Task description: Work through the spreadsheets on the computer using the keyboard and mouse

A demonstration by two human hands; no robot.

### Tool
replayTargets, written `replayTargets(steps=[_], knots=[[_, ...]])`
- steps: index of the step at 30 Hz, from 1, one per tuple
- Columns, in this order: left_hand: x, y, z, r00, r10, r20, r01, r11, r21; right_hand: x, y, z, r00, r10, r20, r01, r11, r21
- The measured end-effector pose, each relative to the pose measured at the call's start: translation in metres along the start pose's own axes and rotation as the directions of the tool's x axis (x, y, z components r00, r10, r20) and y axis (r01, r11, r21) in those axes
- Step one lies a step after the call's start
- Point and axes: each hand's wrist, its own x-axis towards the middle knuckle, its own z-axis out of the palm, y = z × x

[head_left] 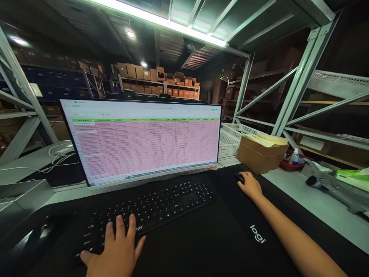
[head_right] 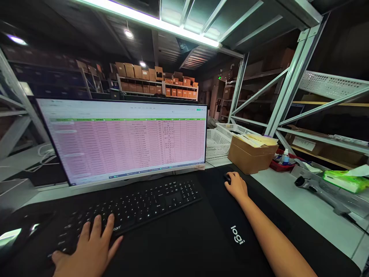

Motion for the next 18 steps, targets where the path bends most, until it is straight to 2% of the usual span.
replayTargets(steps=[7, 13, 18], knots=[[-0.001, -0.006, 0.004, 0.996, 0.082, 0.025, -0.083, 0.996, 0.025, 0.001, 0.003, 0.003, 1.0, 0.003, -0.016, -0.002, 1.0, 0.024], [0.001, 0.006, -0.001, 0.999, -0.041, 0.017, 0.038, 0.992, 0.119, 0.001, 0.007, 0.005, 0.997, -0.004, -0.081, 0.01, 0.997, 0.08], [-0.004, 0.015, -0.008, 0.998, -0.055, 0.019, 0.053, 0.991, 0.123, 0.002, 0.011, 0.013, 0.987, -0.137, -0.081, 0.147, 0.98, 0.134]])
